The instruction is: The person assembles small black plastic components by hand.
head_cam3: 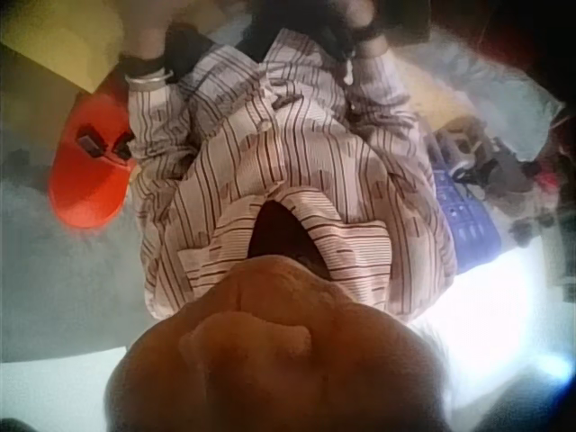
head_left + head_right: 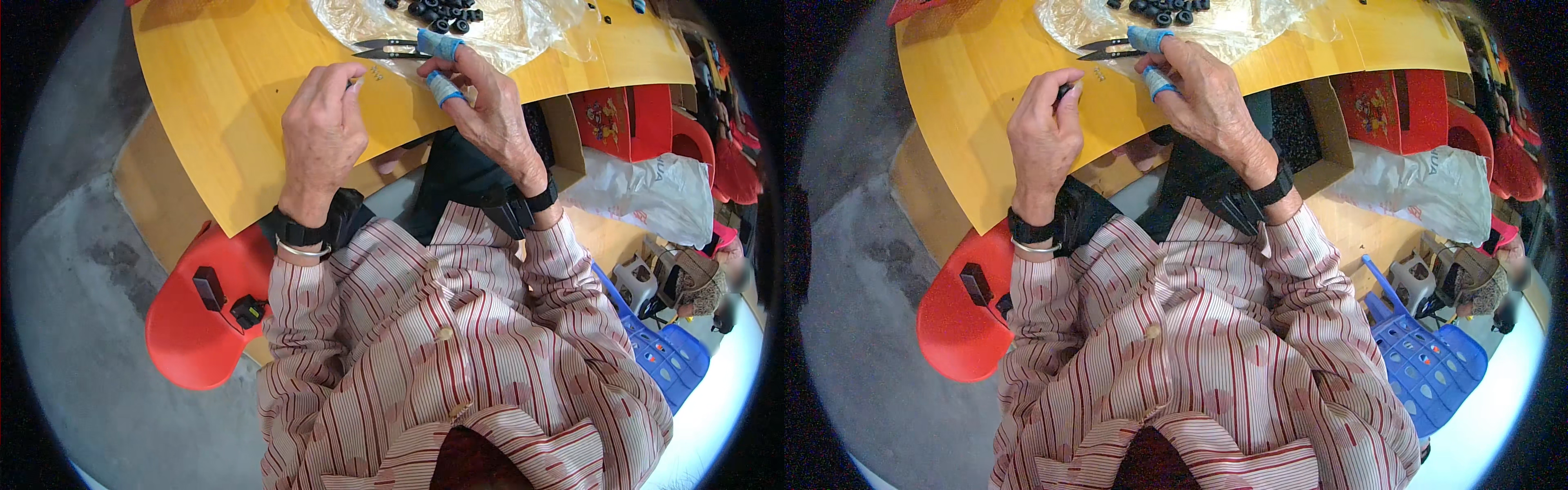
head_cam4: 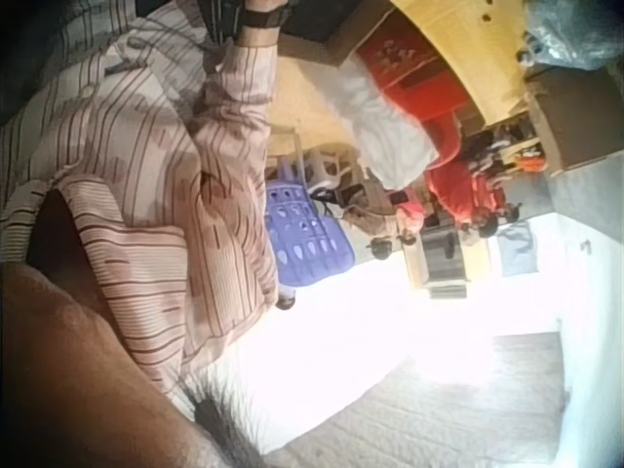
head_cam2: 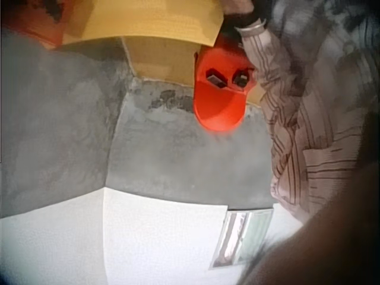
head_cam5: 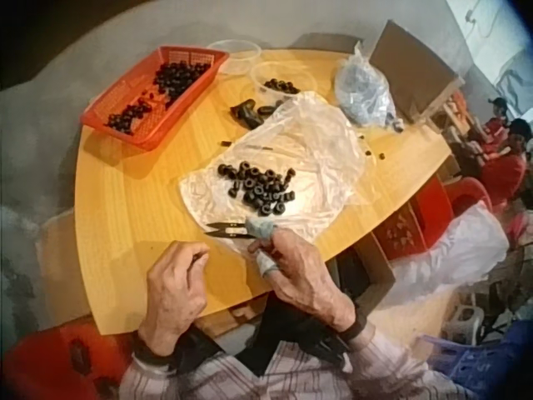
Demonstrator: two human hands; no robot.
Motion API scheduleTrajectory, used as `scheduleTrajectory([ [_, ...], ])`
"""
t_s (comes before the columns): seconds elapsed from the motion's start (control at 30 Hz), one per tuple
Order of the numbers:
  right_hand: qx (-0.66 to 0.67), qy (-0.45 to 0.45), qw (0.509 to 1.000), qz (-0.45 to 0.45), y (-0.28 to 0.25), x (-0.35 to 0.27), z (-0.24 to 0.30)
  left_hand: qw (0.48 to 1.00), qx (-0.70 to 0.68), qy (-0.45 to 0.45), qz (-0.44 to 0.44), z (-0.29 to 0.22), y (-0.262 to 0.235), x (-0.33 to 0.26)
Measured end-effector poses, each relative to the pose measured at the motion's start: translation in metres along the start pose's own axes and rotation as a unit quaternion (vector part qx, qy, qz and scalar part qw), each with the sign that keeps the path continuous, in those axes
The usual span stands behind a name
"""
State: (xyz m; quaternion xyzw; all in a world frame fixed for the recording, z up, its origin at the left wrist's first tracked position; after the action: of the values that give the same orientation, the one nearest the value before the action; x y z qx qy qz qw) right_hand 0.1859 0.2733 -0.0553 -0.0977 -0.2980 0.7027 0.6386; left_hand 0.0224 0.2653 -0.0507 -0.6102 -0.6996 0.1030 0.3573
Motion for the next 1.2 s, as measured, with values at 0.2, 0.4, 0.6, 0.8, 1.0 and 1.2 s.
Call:
scheduleTrajectory([
  [0.2,0.014,-0.004,1.000,-0.005,0.001,-0.007,-0.005,0.987,0.052,0.110,0.109,-0.013,0.018,0.008],
  [0.4,0.021,0.047,0.999,0.006,0.004,-0.006,-0.010,0.966,0.105,0.167,0.165,-0.018,0.036,0.011],
  [0.6,-0.019,0.024,0.999,0.044,0.010,-0.002,0.001,0.981,0.070,0.107,0.149,-0.008,0.031,0.009],
  [0.8,0.084,-0.043,0.995,0.034,0.010,0.008,0.030,0.910,-0.281,-0.243,0.181,0.023,0.029,-0.011],
  [1.0,0.007,-0.158,0.987,0.039,0.013,0.013,0.046,0.807,-0.443,-0.345,0.182,0.030,0.027,-0.023],
  [1.2,-0.204,-0.187,0.961,0.023,-0.002,0.027,0.033,0.828,-0.404,-0.350,0.166,0.040,0.016,-0.030],
])
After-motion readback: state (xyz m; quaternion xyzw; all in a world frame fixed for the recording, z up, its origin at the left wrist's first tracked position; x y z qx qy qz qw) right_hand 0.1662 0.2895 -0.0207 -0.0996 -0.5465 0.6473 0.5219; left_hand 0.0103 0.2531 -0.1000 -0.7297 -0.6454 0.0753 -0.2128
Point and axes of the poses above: each hand's wrist, its own x-axis towards the middle knuckle, its own y-axis out of the palm, z = x × y, the point moved 10 cm from there along x, towards the middle knuckle, and after that the axes turned 7 degrees about -z, right-handed, at the moved point
